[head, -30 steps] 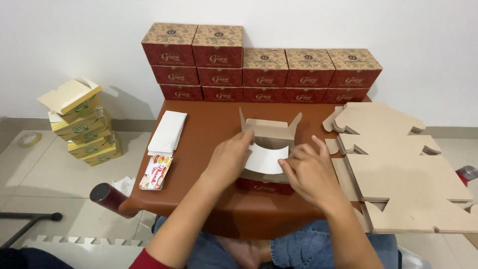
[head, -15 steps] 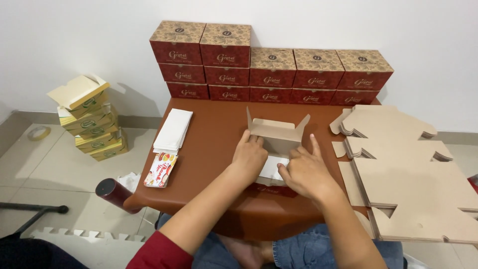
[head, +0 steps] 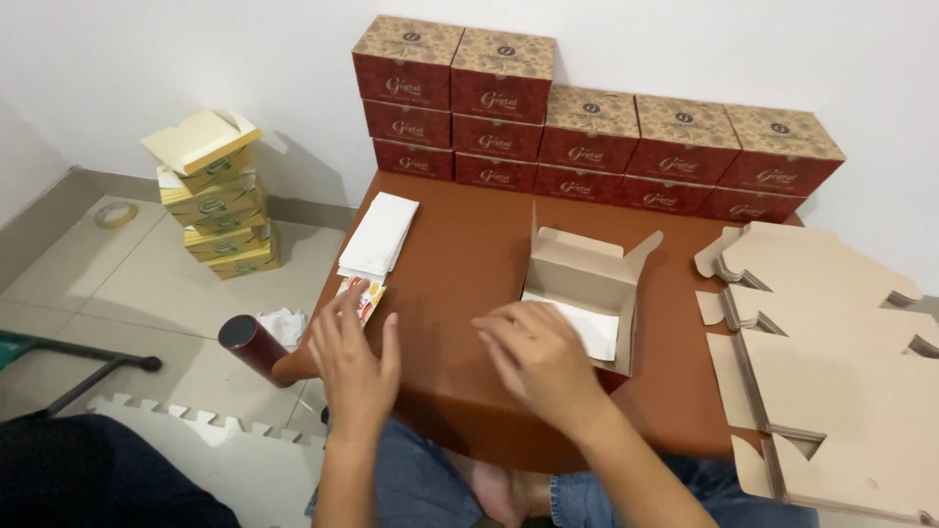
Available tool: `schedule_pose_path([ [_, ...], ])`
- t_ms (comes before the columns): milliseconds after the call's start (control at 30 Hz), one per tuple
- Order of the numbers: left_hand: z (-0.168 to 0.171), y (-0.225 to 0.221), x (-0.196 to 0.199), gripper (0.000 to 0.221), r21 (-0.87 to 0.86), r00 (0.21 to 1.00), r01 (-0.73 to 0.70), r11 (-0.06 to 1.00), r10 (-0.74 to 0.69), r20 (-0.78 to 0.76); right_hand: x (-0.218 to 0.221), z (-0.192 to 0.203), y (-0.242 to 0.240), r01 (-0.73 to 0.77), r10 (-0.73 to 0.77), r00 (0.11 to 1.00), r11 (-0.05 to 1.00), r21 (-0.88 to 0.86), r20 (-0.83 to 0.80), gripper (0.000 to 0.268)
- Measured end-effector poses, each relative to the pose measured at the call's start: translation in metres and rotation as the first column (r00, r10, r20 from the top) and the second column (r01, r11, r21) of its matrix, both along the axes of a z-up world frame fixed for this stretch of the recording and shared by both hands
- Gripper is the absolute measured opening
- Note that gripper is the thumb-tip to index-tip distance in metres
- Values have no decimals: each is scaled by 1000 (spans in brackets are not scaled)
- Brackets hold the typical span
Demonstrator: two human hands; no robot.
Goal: Assembling a cardboard gift box from a flat template by folding and tucking flaps.
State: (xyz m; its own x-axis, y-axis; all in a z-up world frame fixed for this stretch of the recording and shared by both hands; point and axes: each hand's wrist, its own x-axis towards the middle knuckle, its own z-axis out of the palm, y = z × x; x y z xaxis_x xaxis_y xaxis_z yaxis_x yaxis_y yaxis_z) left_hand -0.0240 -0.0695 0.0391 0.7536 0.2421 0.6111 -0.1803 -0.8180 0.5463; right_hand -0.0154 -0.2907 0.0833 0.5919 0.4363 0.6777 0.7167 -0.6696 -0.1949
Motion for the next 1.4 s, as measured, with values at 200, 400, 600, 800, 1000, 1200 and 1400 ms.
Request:
schedule_pose_path([
  [200,-37,42,-1,94,17,982,-141,990,142,-127,66,-35,108,-294,267,949,940,-170,-165,33],
  [400,-57,58,0,71,-54,993,-87,995,82,-81,83,-43,129,-412,355,872,904,-116,-336,23],
  [600,-63,56,1,69,-120,997,-58,991,52,-58,94,-59,128,-415,397,838,909,36,-374,19],
  [800,-73,53,3,72,-240,998,-45,970,57,42,77,-48,130,-355,342,853,934,42,-394,33],
  [1000,-88,50,11,77,-316,987,-72,946,112,111,85,-85,146,-240,231,921,971,9,-313,42],
  [1200,-80,46,9,76,-333,984,-59,941,112,140,78,-79,145,-222,240,912,971,90,-334,33],
  [1400,-90,50,16,78,-338,985,-42,940,96,145,80,-91,152,-164,173,944,985,55,-280,39],
])
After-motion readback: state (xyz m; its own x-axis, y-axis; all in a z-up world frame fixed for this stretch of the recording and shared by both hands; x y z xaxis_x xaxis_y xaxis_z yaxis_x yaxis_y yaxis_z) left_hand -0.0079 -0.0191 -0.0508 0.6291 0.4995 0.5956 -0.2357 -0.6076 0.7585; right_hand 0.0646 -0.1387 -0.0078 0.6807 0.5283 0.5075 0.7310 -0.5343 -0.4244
